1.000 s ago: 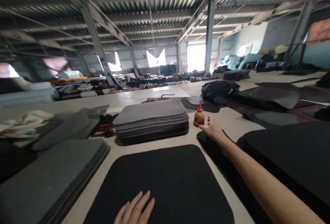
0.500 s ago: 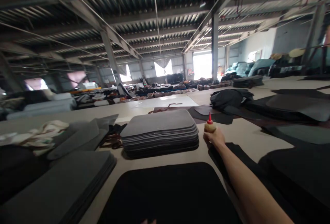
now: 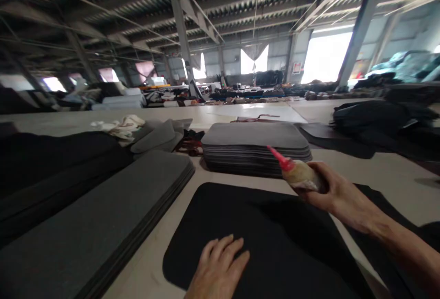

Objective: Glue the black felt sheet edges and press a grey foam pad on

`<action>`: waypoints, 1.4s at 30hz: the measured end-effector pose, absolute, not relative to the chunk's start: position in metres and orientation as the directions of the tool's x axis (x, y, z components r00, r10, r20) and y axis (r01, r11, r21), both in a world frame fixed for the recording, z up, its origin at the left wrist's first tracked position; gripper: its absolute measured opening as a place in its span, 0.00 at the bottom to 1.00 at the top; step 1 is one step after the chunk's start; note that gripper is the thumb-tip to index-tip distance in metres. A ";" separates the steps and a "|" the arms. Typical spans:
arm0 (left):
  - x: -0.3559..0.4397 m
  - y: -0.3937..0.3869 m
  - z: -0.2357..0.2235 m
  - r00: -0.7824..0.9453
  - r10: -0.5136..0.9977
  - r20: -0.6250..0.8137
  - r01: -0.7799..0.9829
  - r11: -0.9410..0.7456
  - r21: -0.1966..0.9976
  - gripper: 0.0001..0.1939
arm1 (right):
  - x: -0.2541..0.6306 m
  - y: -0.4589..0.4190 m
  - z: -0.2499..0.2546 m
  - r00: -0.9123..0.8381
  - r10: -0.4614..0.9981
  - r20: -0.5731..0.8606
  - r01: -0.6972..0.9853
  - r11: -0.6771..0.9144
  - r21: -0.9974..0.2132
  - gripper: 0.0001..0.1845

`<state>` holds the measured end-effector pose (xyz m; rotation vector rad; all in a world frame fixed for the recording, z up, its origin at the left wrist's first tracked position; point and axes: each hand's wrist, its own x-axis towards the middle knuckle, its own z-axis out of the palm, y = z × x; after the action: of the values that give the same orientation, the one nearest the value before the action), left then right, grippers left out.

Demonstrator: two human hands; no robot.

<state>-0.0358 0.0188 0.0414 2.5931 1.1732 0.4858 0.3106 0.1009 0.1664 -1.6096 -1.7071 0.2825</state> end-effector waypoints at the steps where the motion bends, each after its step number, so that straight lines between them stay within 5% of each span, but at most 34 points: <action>1: -0.037 0.014 0.054 0.613 0.769 0.181 0.660 -0.624 0.417 0.37 | 0.297 0.095 0.163 0.014 0.948 0.317 0.749 0.201 -0.632 0.32; 6: -0.031 -0.005 0.095 0.560 0.820 0.114 0.644 -0.518 0.563 0.41 | 0.235 0.080 0.154 -0.124 0.963 0.239 0.739 0.250 -0.626 0.38; 15: -0.031 -0.007 0.107 0.605 0.776 0.179 0.666 -0.617 0.420 0.36 | 0.149 0.063 0.175 -0.325 0.944 0.048 0.559 0.233 -0.796 0.32; 21: -0.028 -0.006 0.106 0.577 0.772 0.265 0.596 -0.620 0.510 0.56 | 0.122 0.061 0.159 -0.502 0.822 0.268 0.509 0.532 -0.677 0.23; 27: -0.029 -0.007 0.107 0.574 0.770 0.279 0.526 -0.608 0.595 0.49 | 0.112 0.064 0.155 -0.601 0.717 0.353 0.469 0.674 -0.571 0.17; 42: -0.030 -0.007 0.101 0.556 0.795 0.243 0.506 -0.556 0.659 0.44 | 0.100 0.071 0.157 -0.692 0.623 0.364 0.400 0.751 -0.525 0.13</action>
<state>-0.0305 -0.0068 0.1009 2.2659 1.0441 0.7236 0.1000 0.0710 0.1574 -0.7700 -2.4161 0.5587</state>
